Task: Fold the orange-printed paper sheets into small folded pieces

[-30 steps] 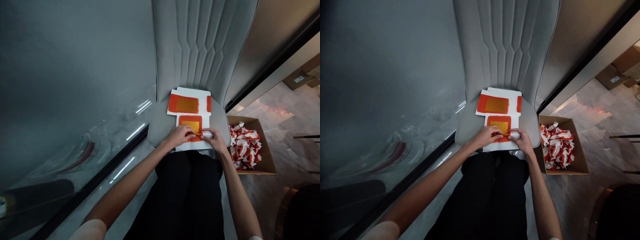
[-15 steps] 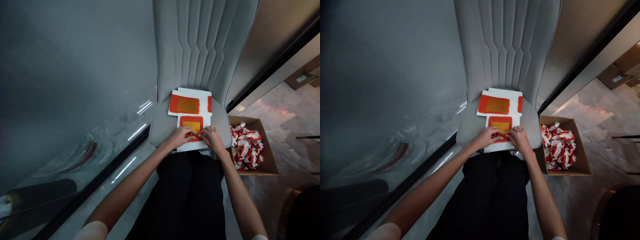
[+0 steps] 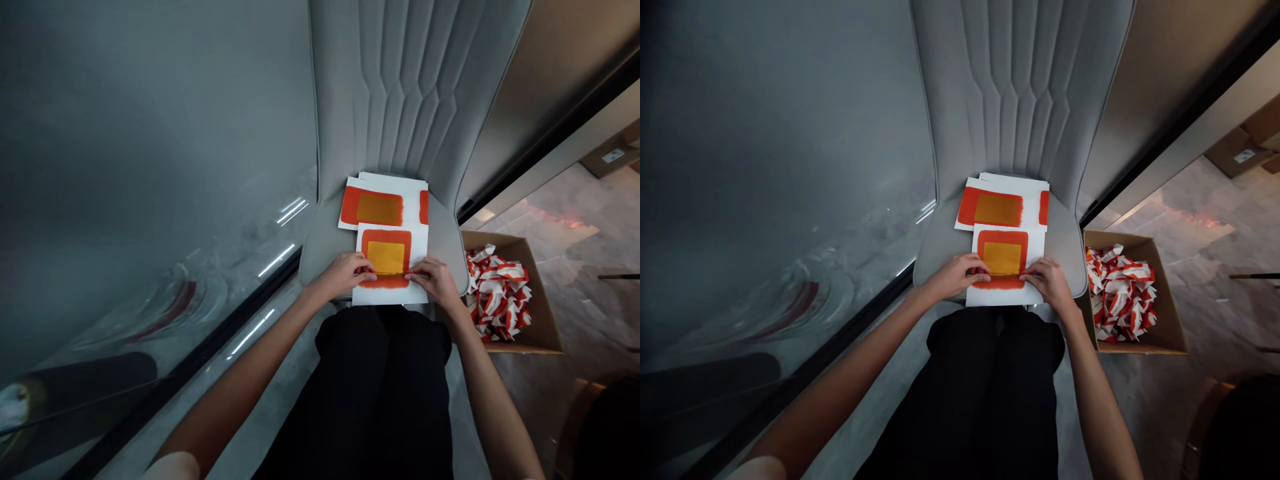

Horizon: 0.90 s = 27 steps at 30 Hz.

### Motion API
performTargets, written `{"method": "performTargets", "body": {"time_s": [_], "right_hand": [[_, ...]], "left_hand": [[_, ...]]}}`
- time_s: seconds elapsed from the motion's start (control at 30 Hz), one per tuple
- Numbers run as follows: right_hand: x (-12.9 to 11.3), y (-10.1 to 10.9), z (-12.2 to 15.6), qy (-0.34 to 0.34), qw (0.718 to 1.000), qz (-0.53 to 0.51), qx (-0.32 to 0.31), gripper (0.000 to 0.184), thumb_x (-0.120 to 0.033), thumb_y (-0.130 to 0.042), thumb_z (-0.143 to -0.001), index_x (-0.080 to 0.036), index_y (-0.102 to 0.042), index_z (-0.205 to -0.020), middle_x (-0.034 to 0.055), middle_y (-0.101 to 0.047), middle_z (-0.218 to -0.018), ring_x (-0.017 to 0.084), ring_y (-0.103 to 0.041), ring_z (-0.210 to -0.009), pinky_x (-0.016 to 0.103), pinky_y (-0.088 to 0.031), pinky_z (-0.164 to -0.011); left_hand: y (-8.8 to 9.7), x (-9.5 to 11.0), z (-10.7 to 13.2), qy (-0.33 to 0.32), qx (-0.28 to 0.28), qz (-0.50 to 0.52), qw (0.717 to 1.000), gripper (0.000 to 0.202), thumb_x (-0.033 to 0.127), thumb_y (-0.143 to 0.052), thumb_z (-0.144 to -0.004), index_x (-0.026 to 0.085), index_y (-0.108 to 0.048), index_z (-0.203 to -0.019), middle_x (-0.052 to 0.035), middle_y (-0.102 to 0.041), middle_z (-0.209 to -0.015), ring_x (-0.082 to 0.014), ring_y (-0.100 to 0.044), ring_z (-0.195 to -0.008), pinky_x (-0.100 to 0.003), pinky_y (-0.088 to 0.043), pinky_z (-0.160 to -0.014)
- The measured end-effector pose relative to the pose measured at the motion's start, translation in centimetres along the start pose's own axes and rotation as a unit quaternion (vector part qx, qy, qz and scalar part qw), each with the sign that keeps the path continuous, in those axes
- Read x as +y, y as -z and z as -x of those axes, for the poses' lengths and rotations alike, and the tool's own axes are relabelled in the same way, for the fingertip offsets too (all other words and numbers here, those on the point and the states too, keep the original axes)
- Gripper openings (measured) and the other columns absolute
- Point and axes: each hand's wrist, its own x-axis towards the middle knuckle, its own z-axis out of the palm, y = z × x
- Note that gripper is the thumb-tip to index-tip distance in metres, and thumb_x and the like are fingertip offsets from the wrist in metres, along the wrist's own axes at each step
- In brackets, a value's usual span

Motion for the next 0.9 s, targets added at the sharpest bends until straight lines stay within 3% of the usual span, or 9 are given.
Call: {"method": "performTargets", "body": {"time_s": [0.23, 0.47, 0.57, 0.73, 0.9], "right_hand": [[0.0, 0.1, -0.2, 0.016, 1.000, 0.001, -0.021, 0.020, -0.037, -0.071, -0.097, -0.022, -0.080, -0.088, 0.0063, -0.072, -0.082, 0.021, -0.063, -0.079, 0.033, -0.048, -0.075], [-0.6, -1.0, -1.2, 0.009, 0.997, 0.059, -0.058, 0.012, -0.029, -0.070, -0.097, -0.024, -0.080, -0.101, 0.0076, -0.075, -0.098, 0.022, -0.066, -0.092, 0.036, -0.048, -0.087], [-0.7, -1.1, -1.8, -0.008, 0.998, 0.025, -0.063, 0.009, -0.027, -0.070, -0.095, -0.023, -0.079, -0.094, 0.0065, -0.076, -0.095, 0.022, -0.067, -0.089, 0.034, -0.049, -0.084], [-0.7, -0.8, -2.8, -0.086, 0.993, -0.015, -0.081, 0.006, -0.027, -0.074, -0.086, -0.023, -0.078, -0.086, 0.0029, -0.077, -0.085, 0.018, -0.065, -0.075, 0.031, -0.048, -0.073], [-0.4, -1.1, -3.2, -0.140, 0.987, -0.024, -0.080, 0.008, -0.026, -0.079, -0.078, -0.022, -0.078, -0.085, 0.0010, -0.073, -0.072, 0.015, -0.064, -0.066, 0.027, -0.046, -0.064]], "left_hand": [[1.3, 0.0, -0.3, 0.004, -0.038, -0.038, 0.999, 0.012, 0.027, -0.069, -0.095, 0.020, -0.079, -0.095, -0.0029, -0.071, -0.091, -0.0150, -0.062, -0.077, -0.027, -0.043, -0.072], [0.6, 0.0, -0.9, 0.035, -0.034, -0.051, 0.997, 0.005, 0.023, -0.070, -0.092, 0.019, -0.074, -0.091, -0.0015, -0.072, -0.085, -0.0148, -0.063, -0.073, -0.027, -0.043, -0.069], [0.2, 0.2, -0.9, 0.073, -0.001, -0.039, 0.997, 0.008, 0.023, -0.075, -0.089, 0.019, -0.070, -0.094, -0.0007, -0.072, -0.082, -0.0150, -0.064, -0.072, -0.027, -0.045, -0.067], [-0.6, 0.6, -1.0, 0.141, 0.055, -0.103, 0.983, 0.017, 0.026, -0.081, -0.085, 0.020, -0.067, -0.093, -0.0027, -0.074, -0.087, -0.0166, -0.065, -0.072, -0.028, -0.043, -0.063], [-0.8, 0.1, -1.3, 0.149, 0.091, -0.131, 0.976, 0.030, 0.042, -0.085, -0.082, 0.020, -0.066, -0.087, -0.0025, -0.072, -0.078, -0.0144, -0.059, -0.061, -0.027, -0.035, -0.055]]}}
